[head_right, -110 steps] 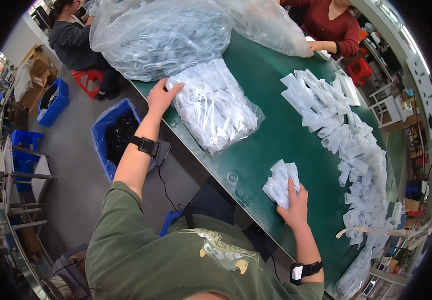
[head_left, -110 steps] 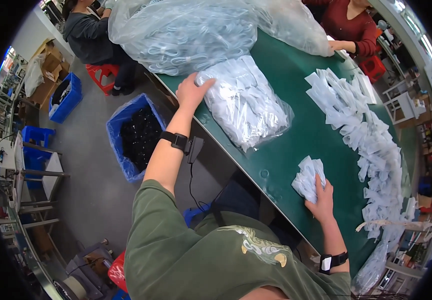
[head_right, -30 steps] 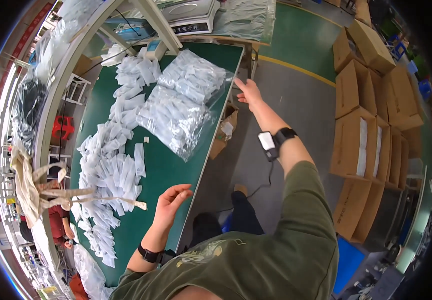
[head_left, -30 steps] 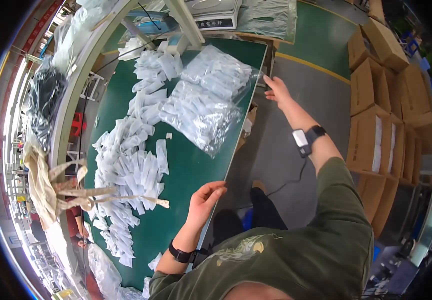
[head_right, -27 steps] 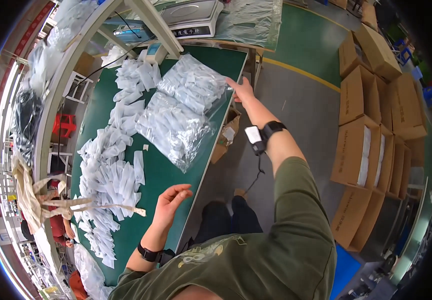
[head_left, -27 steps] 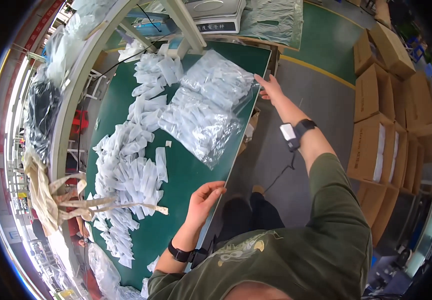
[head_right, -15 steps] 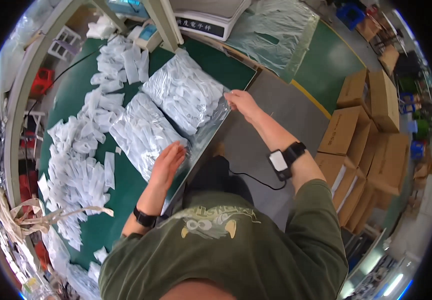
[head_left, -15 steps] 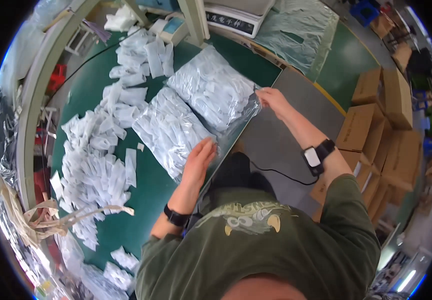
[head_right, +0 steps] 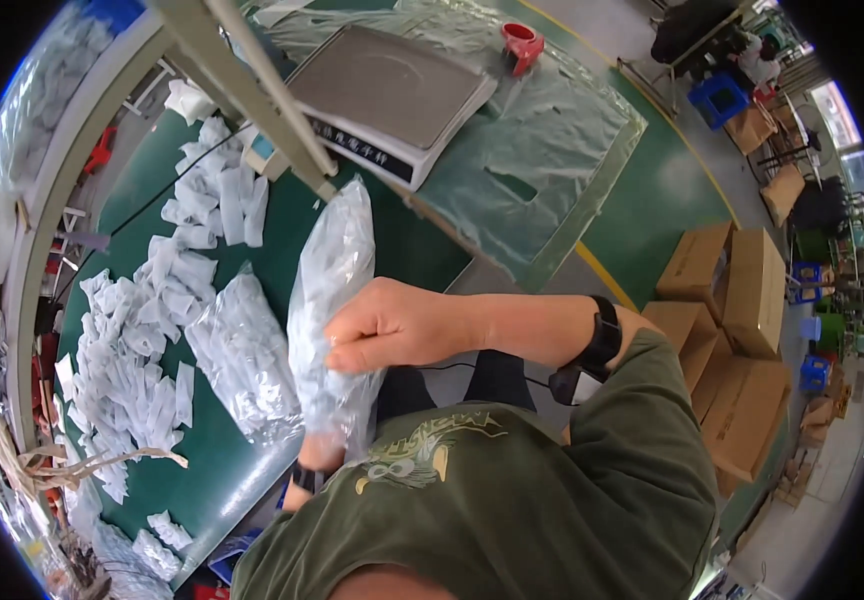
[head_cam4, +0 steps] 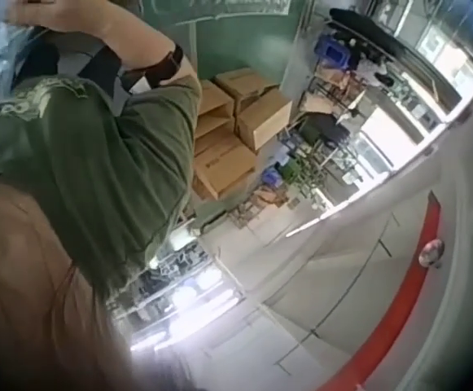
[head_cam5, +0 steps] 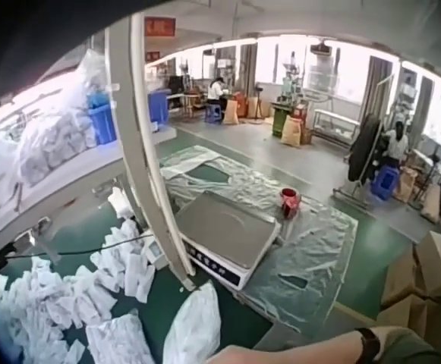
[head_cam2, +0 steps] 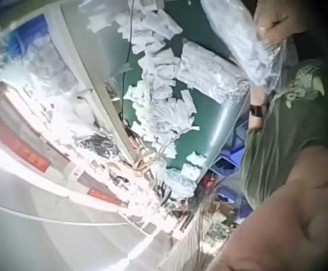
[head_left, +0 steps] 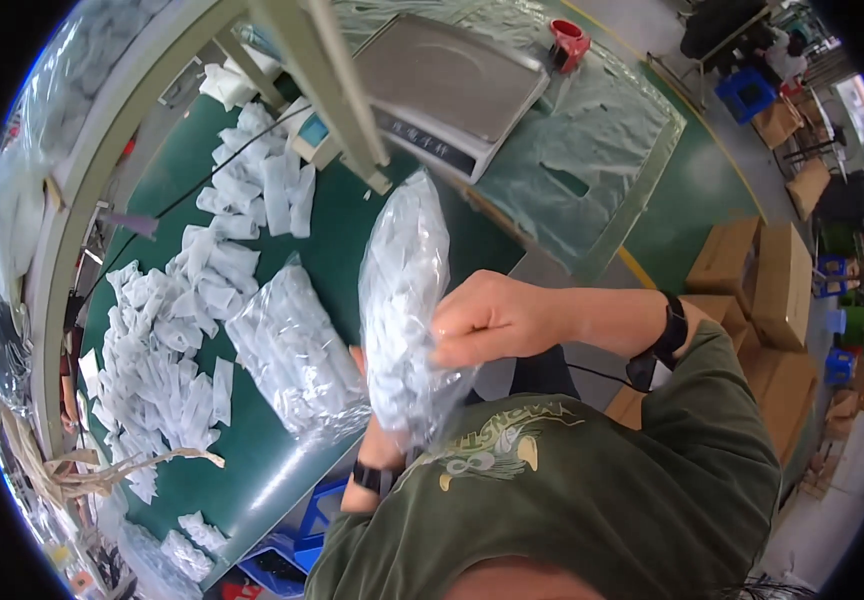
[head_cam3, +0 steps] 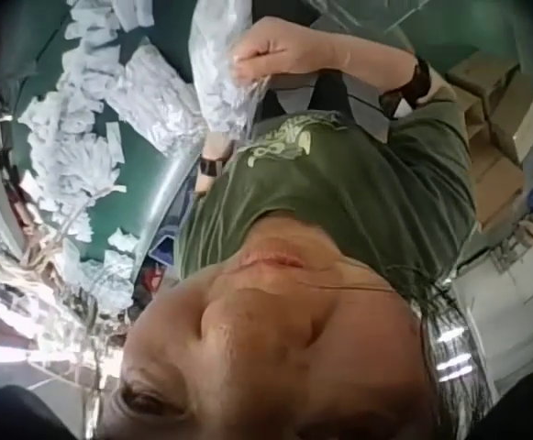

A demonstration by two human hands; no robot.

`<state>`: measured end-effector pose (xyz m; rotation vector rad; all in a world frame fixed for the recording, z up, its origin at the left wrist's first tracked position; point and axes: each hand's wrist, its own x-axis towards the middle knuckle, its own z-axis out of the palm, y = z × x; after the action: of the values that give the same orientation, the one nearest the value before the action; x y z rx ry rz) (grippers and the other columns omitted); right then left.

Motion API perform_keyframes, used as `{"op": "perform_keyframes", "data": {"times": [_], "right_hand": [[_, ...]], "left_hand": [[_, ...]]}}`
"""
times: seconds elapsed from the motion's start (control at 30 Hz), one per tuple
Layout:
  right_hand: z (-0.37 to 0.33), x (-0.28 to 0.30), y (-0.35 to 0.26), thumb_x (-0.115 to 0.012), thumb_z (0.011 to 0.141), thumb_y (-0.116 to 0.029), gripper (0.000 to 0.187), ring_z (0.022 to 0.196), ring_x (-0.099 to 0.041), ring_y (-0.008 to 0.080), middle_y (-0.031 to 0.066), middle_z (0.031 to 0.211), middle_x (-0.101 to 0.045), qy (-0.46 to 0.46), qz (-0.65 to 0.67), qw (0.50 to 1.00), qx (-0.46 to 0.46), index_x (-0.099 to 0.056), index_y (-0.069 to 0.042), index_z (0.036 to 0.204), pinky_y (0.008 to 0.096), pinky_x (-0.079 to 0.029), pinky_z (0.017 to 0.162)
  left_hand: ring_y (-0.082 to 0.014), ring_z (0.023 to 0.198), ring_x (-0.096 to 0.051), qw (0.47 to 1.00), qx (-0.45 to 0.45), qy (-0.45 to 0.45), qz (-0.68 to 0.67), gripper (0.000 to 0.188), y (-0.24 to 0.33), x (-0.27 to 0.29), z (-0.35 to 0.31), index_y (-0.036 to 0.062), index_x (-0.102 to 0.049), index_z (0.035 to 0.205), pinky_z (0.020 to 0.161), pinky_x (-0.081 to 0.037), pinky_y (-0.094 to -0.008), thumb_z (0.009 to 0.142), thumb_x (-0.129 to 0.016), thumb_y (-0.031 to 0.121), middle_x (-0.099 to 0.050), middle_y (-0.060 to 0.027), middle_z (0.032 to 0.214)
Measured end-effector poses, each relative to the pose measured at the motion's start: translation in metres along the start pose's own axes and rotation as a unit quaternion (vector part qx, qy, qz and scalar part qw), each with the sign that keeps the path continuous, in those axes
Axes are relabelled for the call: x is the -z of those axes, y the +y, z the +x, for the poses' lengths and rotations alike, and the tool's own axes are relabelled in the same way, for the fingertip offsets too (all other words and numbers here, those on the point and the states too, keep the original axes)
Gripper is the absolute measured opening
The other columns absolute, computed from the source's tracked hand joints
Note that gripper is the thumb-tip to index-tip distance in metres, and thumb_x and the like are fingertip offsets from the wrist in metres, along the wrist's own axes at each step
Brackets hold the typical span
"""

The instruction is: The person gathers small white packets by hand, places them into a clear plastic bag, and carries the bag to a scale. After weighing the bag, the person returns to the workstation to fill another bag with more white packets and weighs it as well.

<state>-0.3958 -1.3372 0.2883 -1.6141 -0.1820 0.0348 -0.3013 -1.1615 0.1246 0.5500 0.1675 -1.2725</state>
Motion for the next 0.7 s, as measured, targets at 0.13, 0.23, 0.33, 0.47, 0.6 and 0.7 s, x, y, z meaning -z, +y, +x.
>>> {"op": "perform_keyframes", "data": {"times": [0.13,0.23,0.33,0.47,0.6,0.7], "right_hand": [[-0.040,0.073,-0.063,-0.063,0.092,-0.009,0.039,0.052,-0.040,0.0172,0.0078,0.060,-0.037,-0.090,0.020,0.994,0.064,-0.040,0.000,0.062,0.0345,-0.029,0.051],[-0.060,0.123,-0.111,-0.066,0.090,-0.010,0.039,0.052,-0.040,0.0163,0.0057,0.059,-0.039,-0.099,-0.018,0.986,0.131,-0.041,-0.001,0.061,0.0342,-0.028,0.050],[-0.069,0.184,-0.150,-0.066,0.090,-0.014,0.036,0.053,-0.042,0.0125,0.0021,0.060,-0.044,-0.080,-0.058,0.988,0.122,-0.046,-0.003,0.062,0.0307,-0.031,0.050],[-0.044,0.252,-0.157,-0.062,0.094,-0.023,0.030,0.063,-0.049,0.0055,-0.0025,0.071,-0.057,-0.020,-0.140,0.984,0.108,-0.058,-0.003,0.072,0.0219,-0.039,0.058],[-0.009,0.338,-0.101,-0.062,0.094,-0.023,0.026,0.071,-0.054,0.0057,-0.0013,0.073,-0.060,0.013,-0.116,0.987,0.109,-0.062,-0.004,0.076,0.0217,-0.042,0.068],[0.008,0.376,-0.036,-0.062,0.093,-0.022,0.022,0.073,-0.056,0.0062,-0.0009,0.075,-0.062,0.031,-0.115,0.989,0.092,-0.065,-0.005,0.080,0.0227,-0.043,0.070]], "left_hand": [[-0.0312,0.132,-0.044,0.994,-0.010,-0.077,-0.080,0.084,-0.036,-0.066,0.009,0.0120,-0.024,0.154,0.108,-0.039,-0.0499,0.094,-0.031,0.071,-0.040,-0.0127,0.150],[-0.0306,0.129,-0.048,0.981,-0.036,-0.129,-0.138,0.082,-0.042,-0.126,0.024,0.0128,-0.027,0.153,0.106,-0.041,-0.0497,0.094,-0.033,0.070,-0.043,-0.0123,0.148],[-0.0301,0.126,-0.052,0.964,-0.047,-0.193,-0.178,0.080,-0.030,-0.175,0.037,0.0136,-0.030,0.152,0.104,-0.044,-0.0494,0.094,-0.035,0.068,-0.046,-0.0118,0.146],[-0.0310,0.122,-0.055,0.969,-0.099,-0.191,-0.120,0.069,0.016,-0.216,0.115,0.0135,-0.036,0.149,0.102,-0.046,-0.0495,0.098,-0.039,0.059,-0.051,-0.0117,0.142],[-0.0327,0.126,-0.052,0.971,-0.192,-0.128,0.066,0.059,0.061,-0.249,0.202,0.0098,-0.041,0.146,0.106,-0.044,-0.0498,0.100,-0.046,0.047,-0.049,-0.0125,0.144],[-0.0331,0.126,-0.052,0.967,-0.226,-0.073,0.094,0.058,0.092,-0.212,0.251,0.0067,-0.043,0.144,0.108,-0.043,-0.0482,0.099,-0.050,0.043,-0.051,-0.0142,0.142]]}}
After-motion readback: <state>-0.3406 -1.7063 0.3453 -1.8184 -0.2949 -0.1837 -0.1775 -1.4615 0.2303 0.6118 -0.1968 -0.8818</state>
